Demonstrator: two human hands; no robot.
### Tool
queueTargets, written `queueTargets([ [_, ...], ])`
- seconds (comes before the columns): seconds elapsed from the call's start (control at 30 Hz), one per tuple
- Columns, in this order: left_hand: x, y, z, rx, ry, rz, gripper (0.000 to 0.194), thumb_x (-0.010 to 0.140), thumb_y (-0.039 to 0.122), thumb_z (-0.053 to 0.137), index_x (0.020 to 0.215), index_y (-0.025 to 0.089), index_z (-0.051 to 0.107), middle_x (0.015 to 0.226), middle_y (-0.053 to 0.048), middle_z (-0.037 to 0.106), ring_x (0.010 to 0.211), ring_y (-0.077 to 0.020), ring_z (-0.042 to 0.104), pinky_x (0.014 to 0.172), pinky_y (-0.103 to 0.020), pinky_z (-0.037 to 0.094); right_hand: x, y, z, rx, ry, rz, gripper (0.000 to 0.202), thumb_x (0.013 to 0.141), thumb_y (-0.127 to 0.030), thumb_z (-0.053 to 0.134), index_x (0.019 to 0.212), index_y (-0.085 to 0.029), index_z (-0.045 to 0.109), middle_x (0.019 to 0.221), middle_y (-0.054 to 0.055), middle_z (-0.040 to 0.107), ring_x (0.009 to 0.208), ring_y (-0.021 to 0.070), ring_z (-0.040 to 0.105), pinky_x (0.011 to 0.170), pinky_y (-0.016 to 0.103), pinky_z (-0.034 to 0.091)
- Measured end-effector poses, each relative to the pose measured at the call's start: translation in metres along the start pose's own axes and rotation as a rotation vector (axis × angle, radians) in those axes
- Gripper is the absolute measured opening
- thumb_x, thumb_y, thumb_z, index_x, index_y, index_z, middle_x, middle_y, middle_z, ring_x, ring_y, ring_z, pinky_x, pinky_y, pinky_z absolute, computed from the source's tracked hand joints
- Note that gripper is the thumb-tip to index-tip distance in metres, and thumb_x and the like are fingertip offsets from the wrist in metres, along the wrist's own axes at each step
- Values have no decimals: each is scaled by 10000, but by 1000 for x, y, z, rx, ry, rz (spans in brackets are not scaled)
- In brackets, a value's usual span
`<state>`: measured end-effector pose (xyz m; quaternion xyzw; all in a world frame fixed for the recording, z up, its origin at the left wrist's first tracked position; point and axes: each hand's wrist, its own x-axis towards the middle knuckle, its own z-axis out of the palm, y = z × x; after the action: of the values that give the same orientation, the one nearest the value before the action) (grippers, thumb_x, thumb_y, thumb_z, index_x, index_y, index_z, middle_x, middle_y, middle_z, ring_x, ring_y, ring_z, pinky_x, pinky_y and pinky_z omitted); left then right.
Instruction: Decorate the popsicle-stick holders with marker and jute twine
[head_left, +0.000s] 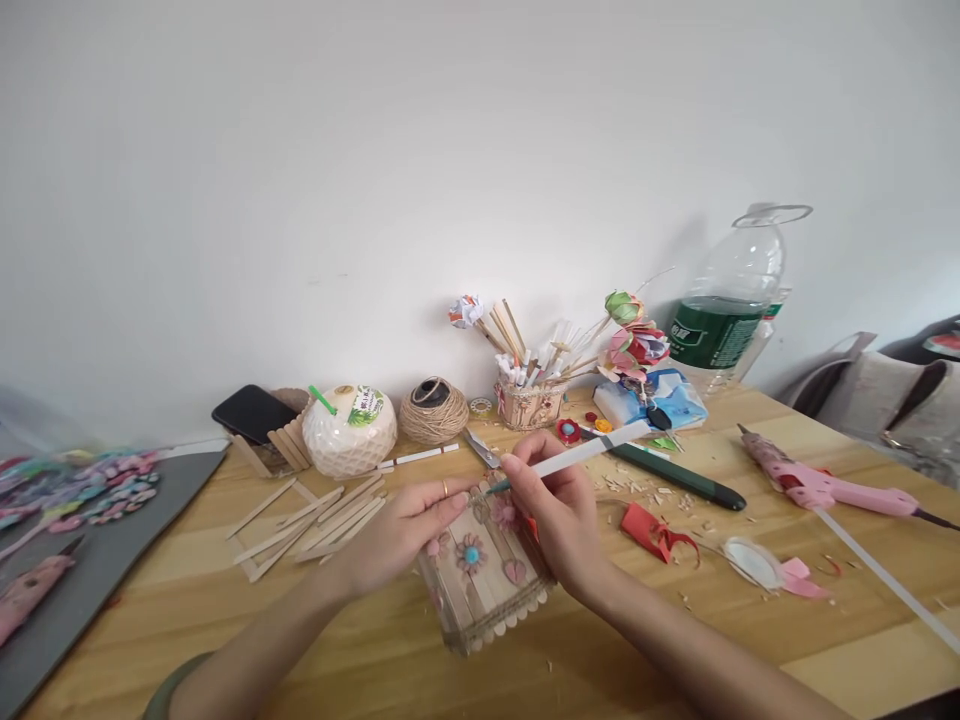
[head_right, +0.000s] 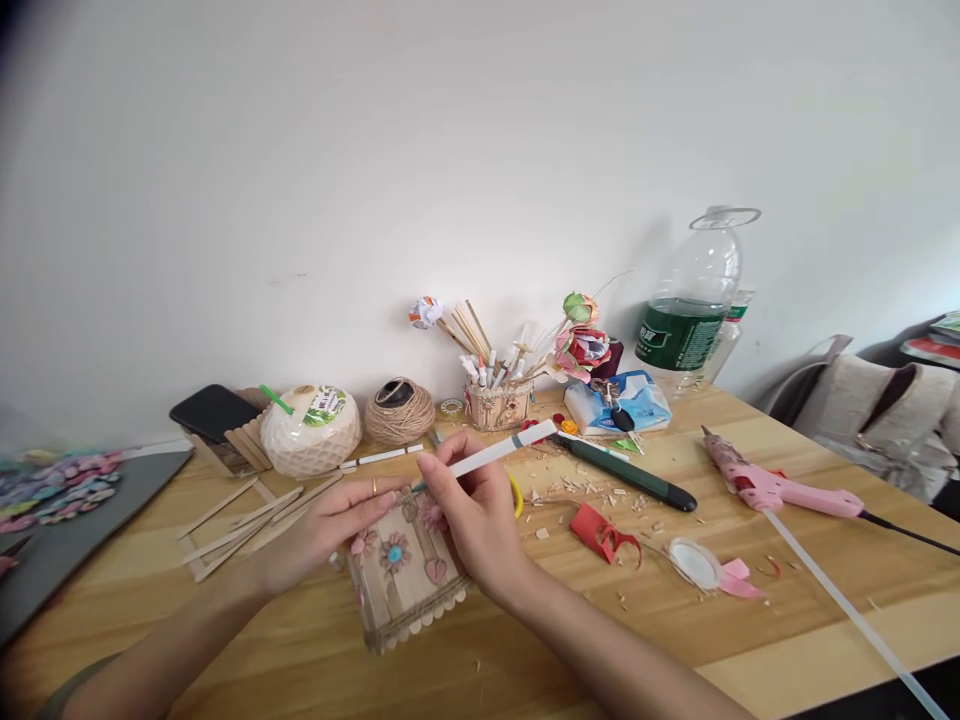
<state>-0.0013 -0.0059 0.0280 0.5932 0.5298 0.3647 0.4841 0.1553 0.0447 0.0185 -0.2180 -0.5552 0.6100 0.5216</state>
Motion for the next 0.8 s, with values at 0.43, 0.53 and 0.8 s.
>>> queueTargets([
  [0.43, -8, -2, 7, 267, 32, 111, 424, 938, 414, 345, 1309, 264, 485, 1116, -14, 671, 910, -186, 595, 856, -282, 439, -7, 8, -8, -150, -1, -181, 237, 815, -230, 587, 685, -214, 390, 572, -70, 392, 468, 73, 339, 434, 187, 276],
  [0.53, -10, -3, 7, 276, 37, 113, 420, 937, 410, 350, 1297, 253, 500, 1101, -19, 672, 878, -185, 593, 863, -288, 435, -7, 12, -10, -172, -8, -214, 261, 831, -234, 546, 644, -210, 366, 565, -64, 367, 478, 82, 328, 446, 202, 271],
  [0.8, -9, -1, 9, 266, 11, 79, 426, 938, 416, 334, 1306, 264, 486, 1066, -16, 688, 844, -189, 614, 805, -291, 466, -5, 11, -9, -255, -5, -171, 278, 834, -264, 537, 626, -213, 360, 549, -57, 389, 484, 92, 344, 462, 222, 279],
])
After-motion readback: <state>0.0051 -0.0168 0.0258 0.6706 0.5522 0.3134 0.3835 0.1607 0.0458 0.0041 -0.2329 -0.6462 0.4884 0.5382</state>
